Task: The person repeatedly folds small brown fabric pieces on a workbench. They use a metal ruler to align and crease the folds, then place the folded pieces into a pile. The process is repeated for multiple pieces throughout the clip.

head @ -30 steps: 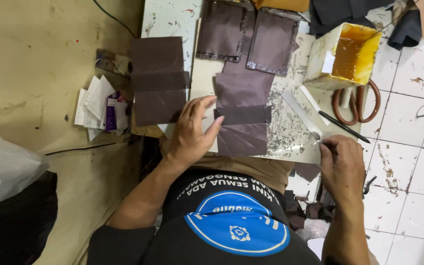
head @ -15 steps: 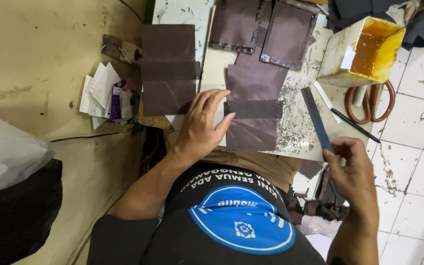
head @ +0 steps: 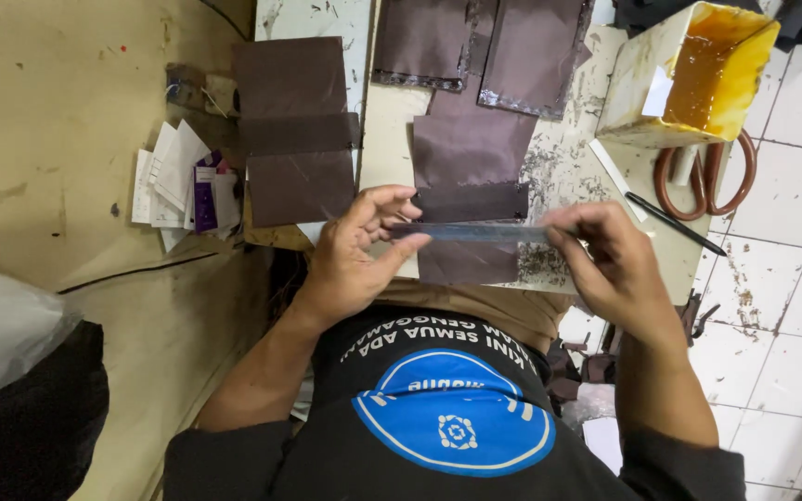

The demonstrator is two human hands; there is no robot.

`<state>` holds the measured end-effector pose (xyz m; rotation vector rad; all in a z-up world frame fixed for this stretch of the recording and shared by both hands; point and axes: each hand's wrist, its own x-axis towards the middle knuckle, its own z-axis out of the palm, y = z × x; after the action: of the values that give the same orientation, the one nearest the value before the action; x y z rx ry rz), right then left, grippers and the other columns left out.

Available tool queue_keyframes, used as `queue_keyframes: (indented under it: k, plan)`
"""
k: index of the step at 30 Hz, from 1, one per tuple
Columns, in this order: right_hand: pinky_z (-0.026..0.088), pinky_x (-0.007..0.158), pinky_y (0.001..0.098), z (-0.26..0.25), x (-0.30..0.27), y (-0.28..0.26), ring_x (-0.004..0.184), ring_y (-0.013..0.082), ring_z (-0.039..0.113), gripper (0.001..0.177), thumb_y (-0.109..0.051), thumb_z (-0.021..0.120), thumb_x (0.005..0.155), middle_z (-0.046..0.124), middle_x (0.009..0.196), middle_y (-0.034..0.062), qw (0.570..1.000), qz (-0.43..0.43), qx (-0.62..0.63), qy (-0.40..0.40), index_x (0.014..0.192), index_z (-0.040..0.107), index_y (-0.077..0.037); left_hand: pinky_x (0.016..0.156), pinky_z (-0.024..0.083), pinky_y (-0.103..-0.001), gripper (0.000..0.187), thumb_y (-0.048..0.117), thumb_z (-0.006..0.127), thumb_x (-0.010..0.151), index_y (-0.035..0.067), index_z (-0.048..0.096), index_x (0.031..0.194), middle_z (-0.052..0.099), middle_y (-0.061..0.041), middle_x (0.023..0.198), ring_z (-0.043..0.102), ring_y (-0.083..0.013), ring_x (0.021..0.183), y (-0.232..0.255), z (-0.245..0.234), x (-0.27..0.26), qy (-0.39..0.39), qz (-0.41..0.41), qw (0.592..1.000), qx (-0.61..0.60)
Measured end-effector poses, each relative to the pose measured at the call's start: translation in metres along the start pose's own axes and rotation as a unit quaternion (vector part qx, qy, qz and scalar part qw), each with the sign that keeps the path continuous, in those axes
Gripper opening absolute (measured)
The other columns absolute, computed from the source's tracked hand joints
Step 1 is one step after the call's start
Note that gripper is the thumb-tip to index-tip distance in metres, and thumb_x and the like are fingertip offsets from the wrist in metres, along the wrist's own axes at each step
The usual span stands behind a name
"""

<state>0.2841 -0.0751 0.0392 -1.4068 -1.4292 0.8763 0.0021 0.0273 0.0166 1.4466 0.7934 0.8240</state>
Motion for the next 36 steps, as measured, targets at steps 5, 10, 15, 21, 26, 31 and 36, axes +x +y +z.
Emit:
queue_keyframes:
  k: [5,10,15,21,26,31,36]
  plan:
    - [0.057,0.09,0.0426,0.011,0.03,0.012,0.105,0.0316,0.073,0.016,0.01,0.068,0.098,0.073,0.11,0.0234,0.998,-0.018,-0.056,0.007,0.111,0.06,0.009,0.075,0.063,-0.03,0.027,-0.001,0.077,0.091,0.0,0.07,0.117,0.07,-0.014,0.104,0.074,-0.0234,0.09,-0.003,-0.014,0.006,0.032,0.017,0.996,0.087]
    - [0.055,0.093,0.0477,0.013,0.033,0.018,0.107,0.0378,0.071,0.014,0.008,0.069,0.099,0.072,0.113,0.0249,0.994,-0.022,-0.109,0.005,0.111,0.061,0.008,0.071,0.064,-0.032,0.017,-0.001,0.074,0.093,0.001,0.073,0.11,0.07,-0.011,0.1,0.075,-0.0258,0.084,-0.012,-0.017,0.012,0.025,0.085,0.979,0.184]
    - [0.054,0.093,0.0501,0.017,0.03,0.025,0.102,0.0421,0.069,0.019,0.007,0.076,0.095,0.073,0.11,0.0226,0.976,-0.083,-0.2,0.02,0.11,0.067,0.007,0.075,0.063,-0.035,0.011,0.003,0.072,0.096,0.002,0.073,0.107,0.068,-0.01,0.101,0.074,-0.0275,0.091,-0.007,-0.016,0.018,0.016,0.127,0.954,0.273]
    - [0.053,0.094,0.0505,0.015,0.025,0.037,0.101,0.0419,0.068,0.022,0.003,0.08,0.093,0.074,0.109,0.0206,0.971,-0.098,-0.213,0.041,0.111,0.067,0.006,0.083,0.061,-0.039,0.015,0.005,0.077,0.093,0.0,0.074,0.107,0.068,-0.012,0.105,0.071,-0.0308,0.095,-0.01,-0.013,0.016,0.008,0.177,0.93,0.323]
    - [0.054,0.092,0.0502,0.015,0.022,0.047,0.097,0.0412,0.069,0.024,0.003,0.083,0.09,0.075,0.106,0.0195,0.97,-0.113,-0.208,0.06,0.109,0.068,0.006,0.087,0.059,-0.041,0.015,0.005,0.076,0.094,0.0,0.074,0.108,0.07,-0.014,0.106,0.069,-0.0329,0.097,-0.017,-0.012,0.018,0.007,0.195,0.923,0.331]
    - [0.054,0.09,0.0507,0.014,0.019,0.052,0.095,0.041,0.068,0.025,0.004,0.083,0.089,0.076,0.104,0.0181,0.969,-0.122,-0.207,0.064,0.11,0.069,0.005,0.087,0.057,-0.04,0.016,0.005,0.077,0.093,0.001,0.075,0.109,0.071,-0.012,0.105,0.068,-0.0316,0.098,-0.021,-0.011,0.018,0.015,0.195,0.925,0.326]
    - [0.054,0.089,0.0508,0.015,0.021,0.051,0.094,0.0415,0.068,0.024,0.004,0.082,0.09,0.076,0.103,0.018,0.968,-0.126,-0.209,0.063,0.11,0.069,0.006,0.085,0.057,-0.041,0.023,0.004,0.078,0.092,0.001,0.074,0.115,0.072,-0.013,0.104,0.068,-0.032,0.095,-0.017,-0.01,0.019,0.026,0.188,0.932,0.308]
